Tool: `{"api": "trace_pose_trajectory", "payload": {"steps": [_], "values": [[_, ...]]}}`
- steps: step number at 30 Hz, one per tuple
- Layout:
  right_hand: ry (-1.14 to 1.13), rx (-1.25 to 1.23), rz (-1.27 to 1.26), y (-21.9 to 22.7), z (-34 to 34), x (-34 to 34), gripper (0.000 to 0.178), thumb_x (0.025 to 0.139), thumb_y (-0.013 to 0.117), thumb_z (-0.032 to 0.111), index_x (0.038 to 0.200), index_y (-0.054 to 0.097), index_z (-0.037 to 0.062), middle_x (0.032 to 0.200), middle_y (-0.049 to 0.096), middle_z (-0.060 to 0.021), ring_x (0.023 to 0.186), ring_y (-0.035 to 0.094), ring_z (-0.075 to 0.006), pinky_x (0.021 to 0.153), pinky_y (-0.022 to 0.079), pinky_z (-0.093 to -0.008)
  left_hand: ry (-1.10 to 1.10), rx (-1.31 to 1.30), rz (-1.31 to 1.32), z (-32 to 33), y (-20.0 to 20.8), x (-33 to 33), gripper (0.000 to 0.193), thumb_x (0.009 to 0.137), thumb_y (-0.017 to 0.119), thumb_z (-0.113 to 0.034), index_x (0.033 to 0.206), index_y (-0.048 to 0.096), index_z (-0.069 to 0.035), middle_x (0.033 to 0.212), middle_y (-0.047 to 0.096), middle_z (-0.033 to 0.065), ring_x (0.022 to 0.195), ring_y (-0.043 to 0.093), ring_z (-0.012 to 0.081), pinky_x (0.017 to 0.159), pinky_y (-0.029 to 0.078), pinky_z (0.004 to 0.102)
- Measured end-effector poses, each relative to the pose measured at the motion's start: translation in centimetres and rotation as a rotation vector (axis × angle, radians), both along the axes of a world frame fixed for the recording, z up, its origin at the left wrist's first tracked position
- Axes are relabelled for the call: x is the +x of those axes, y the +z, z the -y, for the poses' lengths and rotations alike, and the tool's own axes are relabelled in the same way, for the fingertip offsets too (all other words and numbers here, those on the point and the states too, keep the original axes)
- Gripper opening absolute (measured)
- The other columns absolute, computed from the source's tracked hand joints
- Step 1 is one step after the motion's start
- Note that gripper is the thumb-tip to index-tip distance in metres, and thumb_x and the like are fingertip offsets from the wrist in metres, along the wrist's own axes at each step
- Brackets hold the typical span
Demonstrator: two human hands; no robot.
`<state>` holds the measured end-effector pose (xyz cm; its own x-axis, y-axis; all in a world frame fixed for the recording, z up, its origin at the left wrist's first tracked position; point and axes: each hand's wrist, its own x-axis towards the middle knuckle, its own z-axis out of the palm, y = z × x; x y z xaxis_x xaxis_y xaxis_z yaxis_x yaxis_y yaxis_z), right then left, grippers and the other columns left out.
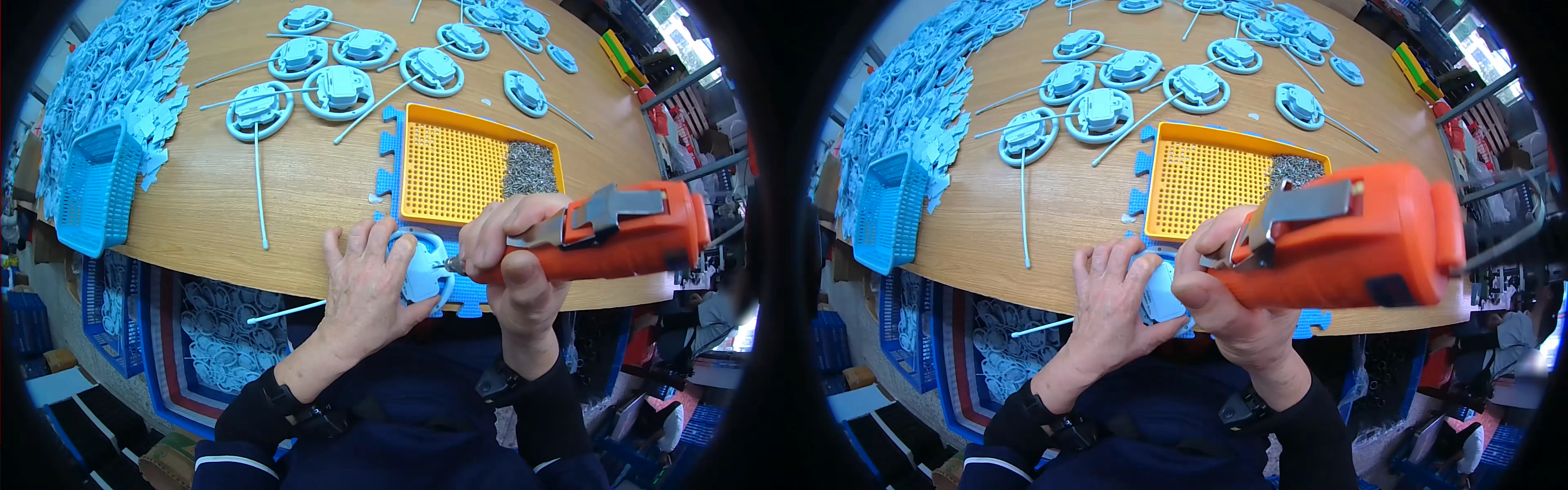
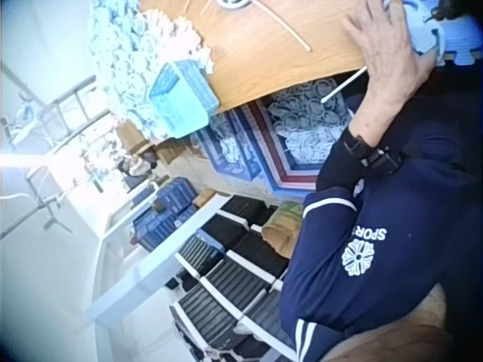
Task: Assembling blue plastic components by driving screws into them with a power tool.
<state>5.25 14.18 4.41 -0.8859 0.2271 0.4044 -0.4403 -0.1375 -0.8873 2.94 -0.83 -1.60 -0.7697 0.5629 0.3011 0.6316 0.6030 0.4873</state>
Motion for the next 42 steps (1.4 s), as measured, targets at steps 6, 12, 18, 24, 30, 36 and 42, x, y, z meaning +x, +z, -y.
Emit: {"api": "trace_pose_trajectory", "payload": {"steps": [6,12,18,24,30,36,42], "values": [[0.043,0.074,0.006,-0.2,0.1,0.0,0.040,0.082,0.074,0.031,0.099,0.048,0.0047,0.068,0.054,-0.0063,0.058,0.053,-0.0160,0.054,0.046,-0.0293,-0.022,-0.004,0.064,0.2,-0.1,0.0,0.065,0.062,0.081,-0.039,0.110,0.054,-0.004,0.119,0.047,0.0187,0.114,0.043,0.0347,0.095,0.027,0.0550],[0.024,0.035,-0.029,-0.5,0.3,0.1,0.041,0.082,0.074,0.031,0.098,0.047,0.0052,0.068,0.054,-0.0068,0.057,0.052,-0.0165,0.053,0.046,-0.0304,-0.018,0.022,0.049,0.1,-0.2,0.0,0.064,0.061,0.082,-0.037,0.110,0.055,-0.005,0.119,0.047,0.0181,0.114,0.043,0.0342,0.095,0.027,0.0545],[0.044,0.007,-0.171,-0.8,0.7,0.4,0.040,0.083,0.073,0.031,0.098,0.046,0.0061,0.068,0.053,-0.0069,0.057,0.052,-0.0169,0.054,0.045,-0.0306,-0.001,0.034,0.031,-0.2,0.1,0.0,0.063,0.060,0.082,-0.036,0.109,0.056,-0.006,0.118,0.048,0.0164,0.113,0.044,0.0330,0.095,0.028,0.0516],[0.125,-0.195,-0.002,-0.9,-0.5,-0.1,0.041,0.085,0.070,0.037,0.105,0.048,0.0089,0.071,0.051,-0.0045,0.059,0.050,-0.0160,0.056,0.043,-0.0306,0.017,-0.013,0.070,2.8,1.5,1.0,0.063,0.059,0.081,-0.036,0.109,0.056,-0.007,0.113,0.050,0.0132,0.108,0.046,0.0315,0.093,0.031,0.0457],[-0.015,-0.198,-0.184,0.5,-4.2,-4.7,0.036,0.084,0.072,0.020,0.106,0.049,0.0035,0.075,0.056,-0.0052,0.066,0.057,-0.0152,0.062,0.048,-0.0283,0.048,-0.194,0.274,13.2,5.8,2.0,0.076,0.059,0.084,-0.031,0.122,0.053,-0.005,0.116,0.050,0.0145,0.108,0.046,0.0324,0.094,0.034,0.0434],[-0.057,-0.274,-0.092,-2.0,-3.9,-11.0,0.031,0.081,0.075,0.012,0.102,0.053,0.0044,0.079,0.059,-0.0036,0.068,0.061,-0.0141,0.063,0.050,-0.0262,-0.011,-0.067,0.100,9.5,4.4,-7.1,0.073,0.070,0.077,-0.024,0.133,0.045,-0.004,0.120,0.051,0.0176,0.112,0.049,0.0347,0.095,0.040,0.0426],[-0.125,-0.212,-0.049,-2.9,-4.0,-12.3,0.029,0.083,0.074,0.021,0.099,0.052,0.0098,0.072,0.055,-0.0011,0.066,0.054,-0.0131,0.067,0.045,-0.0314,0.027,-0.068,-0.206,3.0,1.6,-20.2,0.065,0.074,0.075,-0.025,0.129,0.047,-0.003,0.123,0.050,0.0169,0.116,0.048,0.0334,0.097,0.039,0.0429]]}}
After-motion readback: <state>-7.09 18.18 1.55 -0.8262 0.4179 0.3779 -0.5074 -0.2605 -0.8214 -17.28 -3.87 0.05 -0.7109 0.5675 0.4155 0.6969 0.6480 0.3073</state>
